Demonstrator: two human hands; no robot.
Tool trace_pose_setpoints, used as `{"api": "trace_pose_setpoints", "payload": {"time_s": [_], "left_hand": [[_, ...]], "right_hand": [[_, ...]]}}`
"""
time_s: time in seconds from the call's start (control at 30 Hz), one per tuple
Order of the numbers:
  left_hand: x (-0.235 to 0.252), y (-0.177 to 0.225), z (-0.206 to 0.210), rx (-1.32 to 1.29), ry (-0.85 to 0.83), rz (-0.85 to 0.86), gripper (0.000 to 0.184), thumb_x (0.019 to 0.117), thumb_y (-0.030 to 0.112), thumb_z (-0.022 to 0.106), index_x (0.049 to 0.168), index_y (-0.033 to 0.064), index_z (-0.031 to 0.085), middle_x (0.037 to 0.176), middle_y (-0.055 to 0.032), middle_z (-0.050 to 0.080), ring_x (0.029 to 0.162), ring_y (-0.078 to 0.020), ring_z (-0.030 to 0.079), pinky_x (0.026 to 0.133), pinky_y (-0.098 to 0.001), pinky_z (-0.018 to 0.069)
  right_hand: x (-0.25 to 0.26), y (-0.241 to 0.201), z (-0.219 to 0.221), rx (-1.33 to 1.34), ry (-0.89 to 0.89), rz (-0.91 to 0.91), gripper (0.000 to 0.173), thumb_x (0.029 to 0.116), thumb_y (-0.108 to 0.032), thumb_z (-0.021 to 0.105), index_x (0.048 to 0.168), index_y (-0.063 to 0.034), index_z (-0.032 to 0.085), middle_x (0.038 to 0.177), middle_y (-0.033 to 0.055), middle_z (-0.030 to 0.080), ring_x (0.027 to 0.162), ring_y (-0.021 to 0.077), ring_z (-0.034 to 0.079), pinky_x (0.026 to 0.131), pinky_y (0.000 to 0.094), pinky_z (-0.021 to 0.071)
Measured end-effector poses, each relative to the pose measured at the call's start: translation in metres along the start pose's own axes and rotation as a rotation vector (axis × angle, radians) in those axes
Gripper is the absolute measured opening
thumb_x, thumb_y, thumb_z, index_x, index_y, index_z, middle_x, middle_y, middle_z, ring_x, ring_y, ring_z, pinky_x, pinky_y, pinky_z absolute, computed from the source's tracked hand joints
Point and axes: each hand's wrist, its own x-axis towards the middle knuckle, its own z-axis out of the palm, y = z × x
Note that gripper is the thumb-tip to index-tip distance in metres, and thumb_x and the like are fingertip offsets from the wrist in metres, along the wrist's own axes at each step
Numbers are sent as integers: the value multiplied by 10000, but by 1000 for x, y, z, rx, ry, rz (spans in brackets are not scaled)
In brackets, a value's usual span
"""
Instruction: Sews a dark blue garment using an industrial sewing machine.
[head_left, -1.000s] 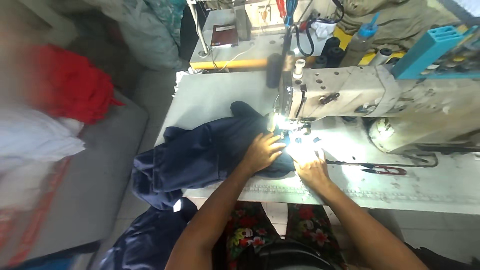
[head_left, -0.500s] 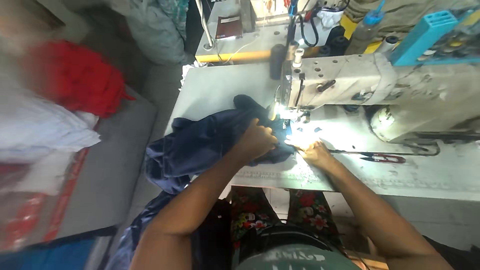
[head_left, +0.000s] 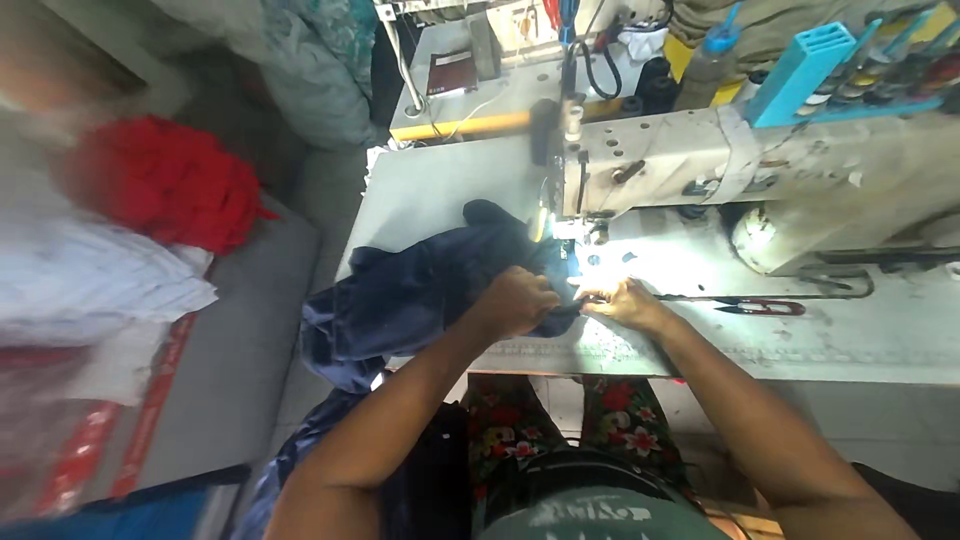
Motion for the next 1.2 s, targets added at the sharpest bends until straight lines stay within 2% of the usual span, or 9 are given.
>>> {"api": "trace_pose_setpoints", "payload": {"time_s": [0.13,0.37,0.43,0.53,0.63,0.83,0.93,1.0,1.2], "left_hand": [[3,4,-2,-55,-312,-219,306,1042,288,588,1076,27,744,930,-193,699,900,-372,688,807,-554,500],[3,13,1,-35,142,-17,153,928,98,598,845,21,703,849,-129,705,865,-298,710,839,-453,561],[12,29,-23,-198,-42,-184,185,975,119,567,884,4,680,716,-127,630,721,-288,653,740,-453,525],[34,36,-75,-232,-504,-499,256,1052,224,564,1086,-4,673,895,-206,678,874,-384,668,778,-583,503],[41,35,-95,122,-593,-587,279,1036,250,606,1095,-2,709,975,-226,713,974,-431,688,832,-625,500],[24,51,-76,38,-85,-179,114,913,134,719,881,33,759,816,-139,737,809,-319,728,907,-597,491],[21,58,-49,-223,-66,-89,84,899,119,732,881,44,767,775,-83,722,790,-230,713,971,-511,510],[22,50,-28,-522,-99,-148,215,964,130,676,804,-5,724,716,-79,658,719,-171,627,793,-378,500],[17,7,43,-381,62,-477,251,1023,140,600,1100,-77,700,1313,-241,654,1302,-385,589,1111,-511,452]], "right_hand": [[2,-9,0,57,49,24,133,918,-39,708,1027,-1,772,1201,167,733,1193,351,668,1025,539,504],[9,-17,-10,155,-12,4,119,905,8,683,1002,49,739,1022,199,736,964,320,707,896,507,541],[15,-19,-12,126,-39,-5,134,909,-23,696,1034,12,729,967,179,725,899,309,699,837,521,538],[27,-20,-16,31,-84,-55,160,951,-84,691,1072,-7,760,1031,193,748,1007,350,714,934,543,530],[38,-13,-11,-44,-115,-91,175,962,-126,679,983,35,745,952,231,729,967,400,706,895,580,523],[22,-28,-20,32,7,-161,129,909,-121,718,957,-11,766,831,171,726,792,328,707,751,538,543],[-10,-48,-13,4,63,-119,82,869,-1,736,935,-25,778,825,147,745,761,312,728,731,541,580],[-31,-54,4,-25,114,-122,34,859,20,719,873,11,748,801,156,720,755,316,715,721,519,578],[-54,-46,34,-83,206,-45,187,948,-52,641,1056,-22,790,1095,135,780,1048,324,751,919,575,557]]}}
